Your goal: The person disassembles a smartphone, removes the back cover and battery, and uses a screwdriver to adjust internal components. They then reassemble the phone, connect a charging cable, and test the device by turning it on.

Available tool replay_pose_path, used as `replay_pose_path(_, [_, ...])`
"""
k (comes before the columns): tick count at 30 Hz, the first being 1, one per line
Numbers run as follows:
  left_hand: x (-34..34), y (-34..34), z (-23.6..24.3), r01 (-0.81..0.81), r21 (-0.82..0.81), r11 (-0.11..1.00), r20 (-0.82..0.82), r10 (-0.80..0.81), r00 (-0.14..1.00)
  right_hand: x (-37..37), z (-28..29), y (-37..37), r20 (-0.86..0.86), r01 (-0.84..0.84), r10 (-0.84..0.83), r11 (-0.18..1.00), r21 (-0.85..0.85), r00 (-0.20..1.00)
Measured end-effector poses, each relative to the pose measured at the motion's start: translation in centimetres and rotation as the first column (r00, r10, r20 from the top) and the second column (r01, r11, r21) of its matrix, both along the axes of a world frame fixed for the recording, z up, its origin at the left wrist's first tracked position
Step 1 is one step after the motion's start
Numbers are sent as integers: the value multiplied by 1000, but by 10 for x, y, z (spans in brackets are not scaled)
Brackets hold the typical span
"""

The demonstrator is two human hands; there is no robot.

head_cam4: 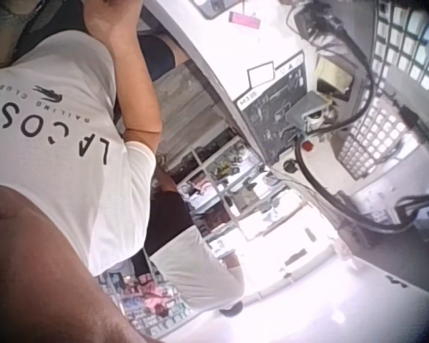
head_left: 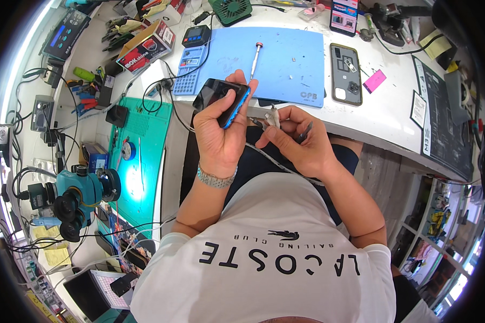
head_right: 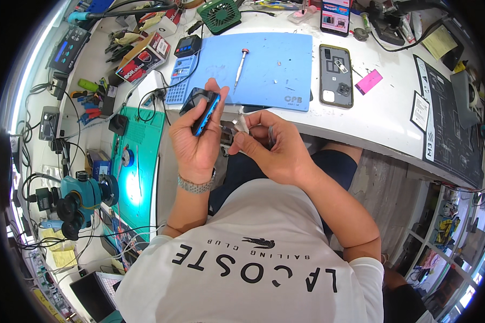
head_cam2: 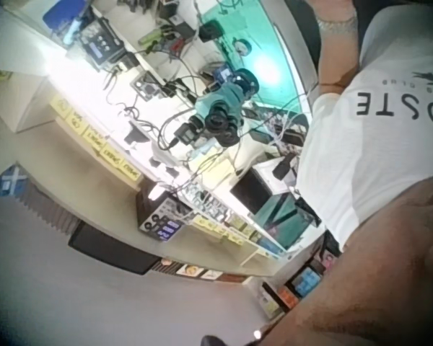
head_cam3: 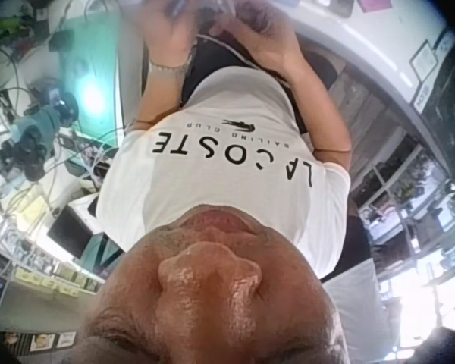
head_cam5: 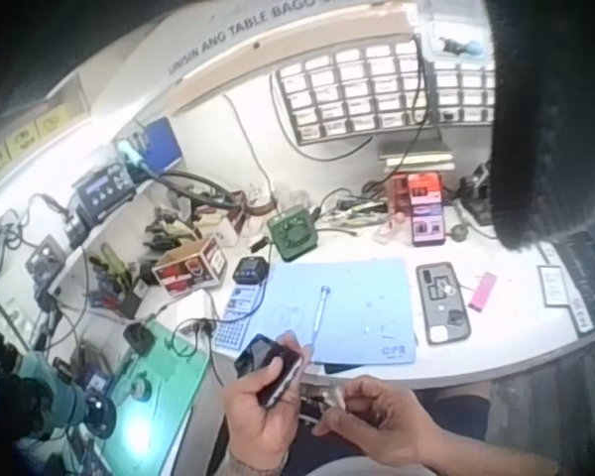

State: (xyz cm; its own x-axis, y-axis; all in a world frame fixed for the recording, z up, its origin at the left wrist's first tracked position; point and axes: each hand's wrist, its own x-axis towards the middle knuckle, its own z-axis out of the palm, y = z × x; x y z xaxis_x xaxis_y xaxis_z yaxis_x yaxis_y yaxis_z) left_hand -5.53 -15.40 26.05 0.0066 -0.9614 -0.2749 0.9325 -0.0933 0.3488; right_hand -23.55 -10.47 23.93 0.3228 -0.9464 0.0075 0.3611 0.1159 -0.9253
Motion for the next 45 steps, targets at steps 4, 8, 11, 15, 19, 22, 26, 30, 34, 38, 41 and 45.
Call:
replay_pose_path(4, [-2,1,0,-12,-8,1000,20,12,1000,-3,4,-4,23,-35,32,988,148,999])
replay_pose_path(8, [-2,1,-3,-8,-52,999,36,10,999,0,8,-5,-83,6,8,986,167,997])
replay_pose_path(11, [-3,0,-6,-9,-33,999,45,11,999,12,2,-2,-90,113,-110,993,30,990])
replay_pose_path(15, [-3,-1,-9,3,-30,1000,30,-2,1000,24,-5,2,-59,246,-249,968,-51,967])
replay_pose_path(19, [-4,-1,-12,18,-14,1000,30,-17,999,23,4,3,-230,265,-279,960,-91,932])
replay_pose_path(22, [-8,3,-11,20,-44,999,119,-15,993,24,12,3,-278,281,-289,957,-68,916])
replay_pose_path(26, [-14,7,-10,-1,-122,993,226,29,974,27,11,1,-288,306,-295,952,-8,911])
replay_pose_path(30, [-15,5,-15,-25,-235,972,269,90,959,29,7,-1,-248,306,-281,949,70,927])
replay_pose_path(34, [-18,5,-22,-63,-349,935,332,186,925,23,18,-2,-170,239,-200,937,254,965])
replay_pose_path(38, [-18,9,-26,-41,-446,894,378,229,897,11,23,-8,-81,123,-98,898,422,992])
replay_pose_path(41, [-18,9,-26,-24,-486,874,391,242,888,6,21,-9,-3,49,-53,887,460,999])
replay_pose_path(45, [-18,8,-27,-5,-496,868,385,226,895,13,19,-7,-47,125,-116,912,391,992])
